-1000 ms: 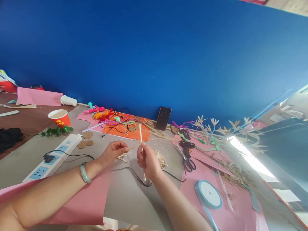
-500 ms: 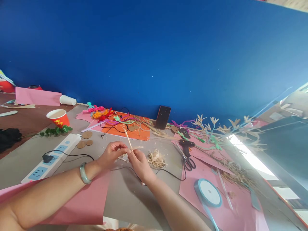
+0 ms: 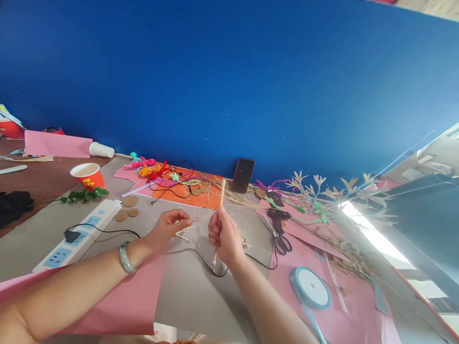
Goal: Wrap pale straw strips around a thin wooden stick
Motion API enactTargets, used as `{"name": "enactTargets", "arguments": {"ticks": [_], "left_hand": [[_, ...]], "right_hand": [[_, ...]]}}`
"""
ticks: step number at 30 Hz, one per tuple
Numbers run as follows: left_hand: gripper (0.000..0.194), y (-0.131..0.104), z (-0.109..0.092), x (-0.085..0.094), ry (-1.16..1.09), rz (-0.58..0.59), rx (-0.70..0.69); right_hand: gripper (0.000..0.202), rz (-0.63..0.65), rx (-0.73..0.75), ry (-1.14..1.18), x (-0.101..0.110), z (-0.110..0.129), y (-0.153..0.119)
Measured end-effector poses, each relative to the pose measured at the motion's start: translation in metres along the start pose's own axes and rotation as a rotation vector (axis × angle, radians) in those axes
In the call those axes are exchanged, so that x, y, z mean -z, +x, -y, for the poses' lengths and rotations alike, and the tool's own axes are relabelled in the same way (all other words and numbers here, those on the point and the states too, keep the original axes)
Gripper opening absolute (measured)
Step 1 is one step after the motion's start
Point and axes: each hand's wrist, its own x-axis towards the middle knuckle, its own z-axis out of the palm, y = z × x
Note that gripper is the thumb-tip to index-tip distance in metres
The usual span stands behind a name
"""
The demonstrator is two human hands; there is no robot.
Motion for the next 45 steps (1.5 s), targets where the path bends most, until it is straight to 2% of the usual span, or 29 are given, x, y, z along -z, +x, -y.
{"name": "enactTargets", "arguments": {"ticks": [3, 8, 13, 21, 28, 32, 35, 40, 45], "left_hand": [[0.022, 0.001, 0.001, 0.0, 0.011, -0.005, 0.001], [0.023, 0.001, -0.003, 0.0, 0.036, 0.023, -0.014], [0.024, 0.0, -0.007, 0.0, 0.058, 0.024, -0.007], [0.023, 0.004, 0.001, 0.001, 0.051, -0.059, -0.039], [0.021, 0.0, -0.004, -0.001, 0.104, -0.053, -0.085], [0.02, -0.001, -0.007, -0.002, 0.165, -0.049, -0.103], [0.019, -0.002, -0.01, -0.002, 0.165, -0.027, -0.08], [0.025, -0.003, -0.015, -0.002, 0.122, 0.087, -0.007], [0.023, -0.002, -0.013, -0.004, 0.086, 0.037, 0.028]], "right_hand": [[0.033, -0.056, 0.024, -0.044, 0.002, 0.002, 0.001], [0.031, 0.017, 0.072, -0.281, 0.003, -0.003, -0.002], [0.033, 0.0, 0.146, -0.481, 0.005, 0.0, -0.003], [0.038, -0.135, 0.202, -0.323, 0.009, 0.004, 0.005], [0.034, -0.056, 0.199, -0.525, 0.005, -0.006, 0.0], [0.035, -0.059, 0.212, -0.538, 0.002, -0.009, -0.003], [0.034, -0.045, 0.22, -0.537, 0.0, -0.008, -0.005], [0.03, -0.019, 0.24, -0.623, -0.002, -0.009, -0.008], [0.035, -0.024, 0.208, -0.592, -0.002, -0.013, -0.006]]}}
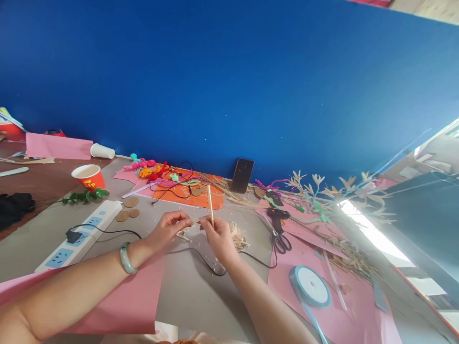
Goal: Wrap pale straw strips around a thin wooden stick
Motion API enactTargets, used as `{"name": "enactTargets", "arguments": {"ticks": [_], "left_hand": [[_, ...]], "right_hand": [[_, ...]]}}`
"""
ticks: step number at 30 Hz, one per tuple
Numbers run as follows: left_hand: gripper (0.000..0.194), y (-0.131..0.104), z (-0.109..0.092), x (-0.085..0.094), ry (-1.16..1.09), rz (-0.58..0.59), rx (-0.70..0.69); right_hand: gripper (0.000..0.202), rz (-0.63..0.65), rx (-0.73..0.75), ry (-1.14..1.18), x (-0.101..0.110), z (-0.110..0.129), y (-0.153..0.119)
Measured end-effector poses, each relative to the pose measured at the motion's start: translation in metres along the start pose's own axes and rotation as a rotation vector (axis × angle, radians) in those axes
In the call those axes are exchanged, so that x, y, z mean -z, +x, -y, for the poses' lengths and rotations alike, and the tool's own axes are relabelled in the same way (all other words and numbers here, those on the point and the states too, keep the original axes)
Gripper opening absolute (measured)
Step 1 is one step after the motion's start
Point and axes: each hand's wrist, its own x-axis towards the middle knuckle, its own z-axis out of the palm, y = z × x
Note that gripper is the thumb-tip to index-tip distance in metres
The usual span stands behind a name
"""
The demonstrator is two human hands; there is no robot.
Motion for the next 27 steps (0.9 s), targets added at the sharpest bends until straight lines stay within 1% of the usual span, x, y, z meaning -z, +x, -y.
{"name": "enactTargets", "arguments": {"ticks": [7, 13, 16, 21, 27], "left_hand": [[0.023, 0.004, 0.007, 0.002, -0.061, -0.088, 0.048], [0.03, 0.008, 0.012, 0.005, -0.048, -0.167, 0.012], [0.03, 0.01, 0.014, 0.005, -0.042, -0.186, 0.013], [0.027, 0.006, 0.008, 0.004, -0.052, -0.186, -0.035], [0.022, -0.002, 0.002, -0.001, 0.042, -0.084, -0.062]], "right_hand": [[0.031, -0.047, -0.031, 0.081, 0.002, 0.002, 0.001], [0.03, -0.081, -0.082, 0.236, 0.004, -0.006, 0.008], [0.03, -0.057, -0.138, 0.329, 0.006, -0.009, 0.012], [0.03, 0.016, -0.188, 0.35, 0.006, -0.008, 0.012], [0.032, 0.056, -0.148, 0.223, 0.003, -0.005, 0.007]]}}
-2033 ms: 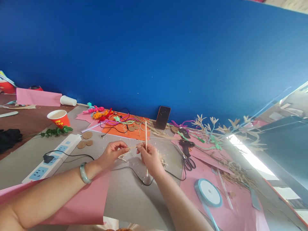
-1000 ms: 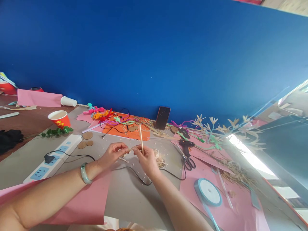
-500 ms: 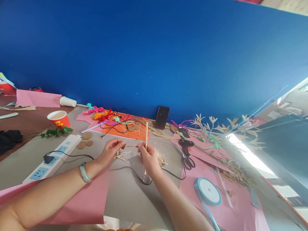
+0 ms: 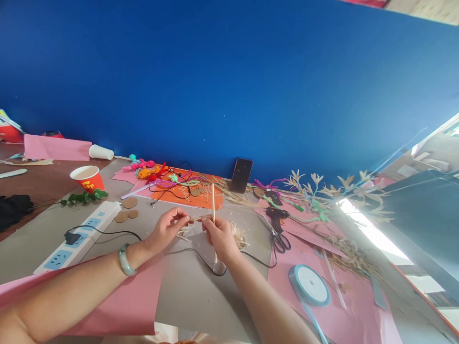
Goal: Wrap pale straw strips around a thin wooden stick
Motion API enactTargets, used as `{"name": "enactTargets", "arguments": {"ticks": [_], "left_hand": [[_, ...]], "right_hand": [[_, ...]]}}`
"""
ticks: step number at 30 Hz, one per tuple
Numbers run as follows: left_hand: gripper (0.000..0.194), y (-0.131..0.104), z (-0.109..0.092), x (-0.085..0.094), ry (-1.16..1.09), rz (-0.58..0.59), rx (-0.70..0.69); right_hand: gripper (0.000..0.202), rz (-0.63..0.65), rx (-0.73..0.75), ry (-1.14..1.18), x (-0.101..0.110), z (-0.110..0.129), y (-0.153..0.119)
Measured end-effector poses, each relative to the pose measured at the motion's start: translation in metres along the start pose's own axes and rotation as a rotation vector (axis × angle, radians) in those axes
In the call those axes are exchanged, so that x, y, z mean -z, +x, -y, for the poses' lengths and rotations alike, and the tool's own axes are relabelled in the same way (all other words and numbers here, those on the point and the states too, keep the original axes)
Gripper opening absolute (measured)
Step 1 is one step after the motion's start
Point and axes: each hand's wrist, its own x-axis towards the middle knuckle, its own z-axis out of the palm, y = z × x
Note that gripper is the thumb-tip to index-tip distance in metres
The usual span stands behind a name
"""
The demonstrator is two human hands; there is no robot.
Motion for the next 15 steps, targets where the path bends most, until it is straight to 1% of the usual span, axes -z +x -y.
{"name": "enactTargets", "arguments": {"ticks": [3, 6, 10, 15], "left_hand": [[0.022, -0.0003, 0.0018, -0.0006, 0.003, 0.016, 0.027], [0.022, 0.0012, 0.0045, 0.0, -0.04, -0.007, 0.044], [0.024, 0.0024, 0.0061, 0.0007, -0.057, -0.021, 0.038], [0.021, 0.0033, 0.0074, 0.0024, -0.008, -0.033, 0.014]], "right_hand": [[0.031, -0.034, 0.028, -0.05, -0.002, 0.0024, -0.0022], [0.028, -0.076, 0.05, -0.068, -0.0028, 0.0036, -0.0025], [0.028, -0.076, 0.061, -0.048, -0.0016, -0.0001, -0.0003], [0.026, -0.088, 0.063, -0.052, 0.0007, -0.0055, 0.0026]]}}
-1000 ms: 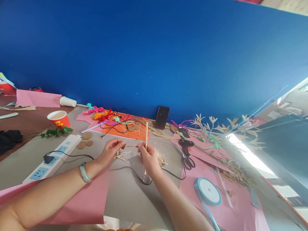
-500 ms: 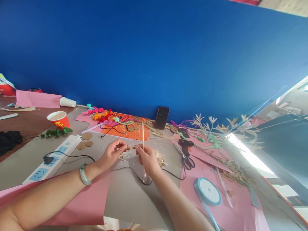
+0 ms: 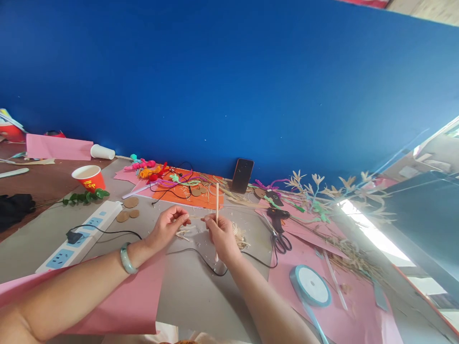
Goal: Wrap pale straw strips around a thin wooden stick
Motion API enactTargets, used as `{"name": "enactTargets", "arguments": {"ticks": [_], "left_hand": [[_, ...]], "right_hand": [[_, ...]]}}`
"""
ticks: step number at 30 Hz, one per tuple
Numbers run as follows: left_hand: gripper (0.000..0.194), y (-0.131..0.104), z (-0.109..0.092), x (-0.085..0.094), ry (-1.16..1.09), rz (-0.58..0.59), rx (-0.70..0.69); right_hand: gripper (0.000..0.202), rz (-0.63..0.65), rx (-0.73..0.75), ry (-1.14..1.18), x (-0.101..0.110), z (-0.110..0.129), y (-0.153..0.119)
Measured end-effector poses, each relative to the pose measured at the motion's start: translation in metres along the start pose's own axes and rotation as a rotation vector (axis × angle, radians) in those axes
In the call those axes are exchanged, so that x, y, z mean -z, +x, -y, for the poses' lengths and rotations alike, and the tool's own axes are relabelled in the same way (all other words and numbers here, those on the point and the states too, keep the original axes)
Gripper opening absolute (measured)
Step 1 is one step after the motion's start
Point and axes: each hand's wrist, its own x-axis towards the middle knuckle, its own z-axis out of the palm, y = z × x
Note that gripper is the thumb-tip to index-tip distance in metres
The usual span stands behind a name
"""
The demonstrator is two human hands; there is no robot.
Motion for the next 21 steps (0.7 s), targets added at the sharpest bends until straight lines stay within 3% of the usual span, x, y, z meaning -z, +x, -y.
{"name": "enactTargets", "arguments": {"ticks": [4, 9, 11, 14, 16, 21], "left_hand": [[0.019, 0.004, 0.005, 0.002, 0.046, -0.035, -0.021], [0.018, 0.007, 0.009, 0.003, 0.042, -0.061, -0.015], [0.018, 0.005, 0.008, 0.002, 0.034, -0.063, -0.013], [0.018, 0.002, 0.006, 0.0, 0.0, -0.034, -0.009], [0.017, -0.001, 0.003, -0.002, -0.044, 0.018, 0.01], [0.017, -0.004, -0.004, -0.004, -0.085, 0.196, 0.009]], "right_hand": [[0.025, -0.052, 0.032, -0.159, 0.005, 0.007, 0.001], [0.021, -0.026, 0.166, -0.646, 0.029, 0.023, 0.01], [0.019, -0.072, 0.198, -0.832, 0.04, 0.028, 0.013], [0.023, -0.148, 0.236, -0.883, 0.05, 0.035, 0.014], [0.028, -0.082, 0.246, -0.767, 0.047, 0.038, 0.01], [0.036, 0.254, 0.157, -0.572, 0.021, 0.036, -0.002]]}}
